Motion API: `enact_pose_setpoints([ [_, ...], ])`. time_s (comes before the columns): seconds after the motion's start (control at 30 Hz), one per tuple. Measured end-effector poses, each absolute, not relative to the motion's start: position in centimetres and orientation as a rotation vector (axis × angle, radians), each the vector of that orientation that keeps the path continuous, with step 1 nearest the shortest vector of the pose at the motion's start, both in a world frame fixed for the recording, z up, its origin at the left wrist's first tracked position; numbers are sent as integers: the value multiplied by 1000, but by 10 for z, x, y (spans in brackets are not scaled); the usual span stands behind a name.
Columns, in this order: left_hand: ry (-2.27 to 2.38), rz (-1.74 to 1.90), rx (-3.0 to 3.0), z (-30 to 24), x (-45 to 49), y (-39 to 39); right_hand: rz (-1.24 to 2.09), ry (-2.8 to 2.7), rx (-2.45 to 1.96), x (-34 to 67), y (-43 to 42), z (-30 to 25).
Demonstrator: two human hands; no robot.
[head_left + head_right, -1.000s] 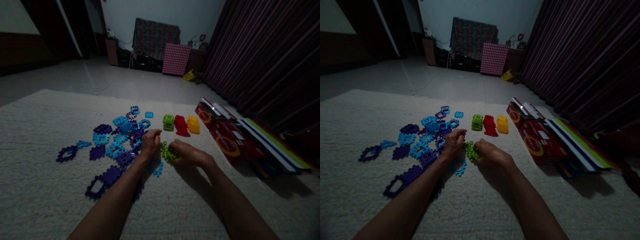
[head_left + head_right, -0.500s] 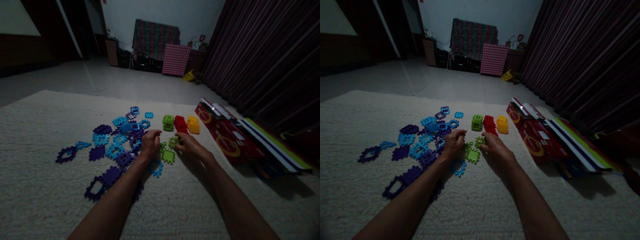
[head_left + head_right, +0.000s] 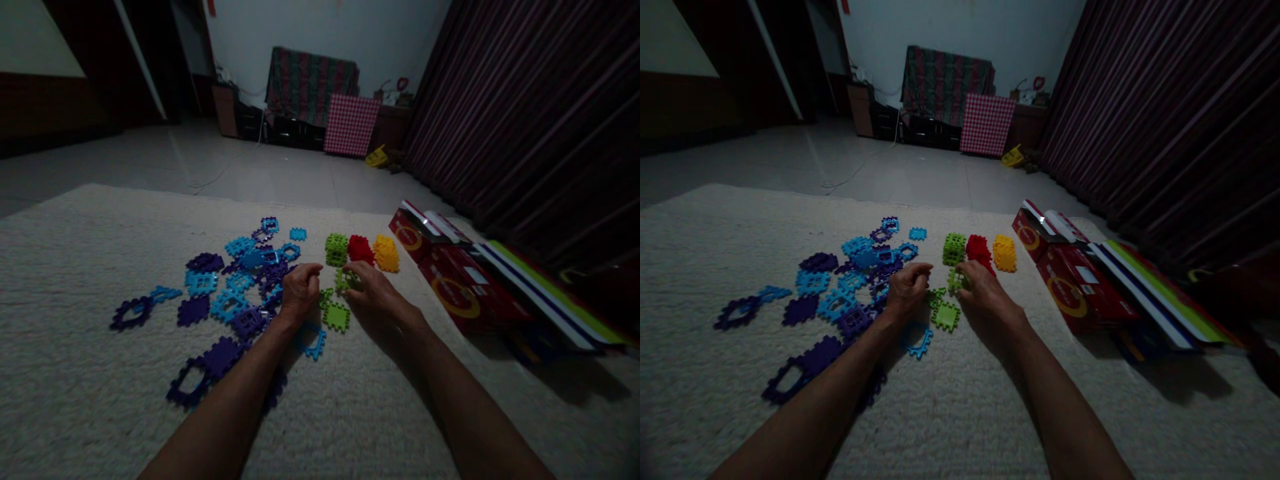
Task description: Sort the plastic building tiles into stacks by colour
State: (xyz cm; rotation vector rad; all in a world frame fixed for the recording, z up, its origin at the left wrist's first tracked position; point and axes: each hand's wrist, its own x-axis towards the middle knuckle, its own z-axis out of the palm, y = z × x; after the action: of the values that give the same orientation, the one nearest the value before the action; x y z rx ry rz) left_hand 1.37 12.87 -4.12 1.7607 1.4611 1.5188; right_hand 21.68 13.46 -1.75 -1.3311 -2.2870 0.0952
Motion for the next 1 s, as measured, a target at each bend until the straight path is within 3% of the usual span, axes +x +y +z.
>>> enact_pose_setpoints([
  [0.17, 1469, 1558, 1753, -43, 14, 129, -241, -2164, -1349, 197, 160, -14],
  [0.37, 1457, 1567, 1767, -42, 14, 129, -325, -2180, -1376, 188, 169, -33],
  [0.87, 1478, 1576, 1795, -44, 13, 130, -289, -2182, -1399, 189, 169, -33],
  [1.0, 1486, 1562, 1792, -43, 13, 130, -98, -2239, -1438, 197, 164, -14],
])
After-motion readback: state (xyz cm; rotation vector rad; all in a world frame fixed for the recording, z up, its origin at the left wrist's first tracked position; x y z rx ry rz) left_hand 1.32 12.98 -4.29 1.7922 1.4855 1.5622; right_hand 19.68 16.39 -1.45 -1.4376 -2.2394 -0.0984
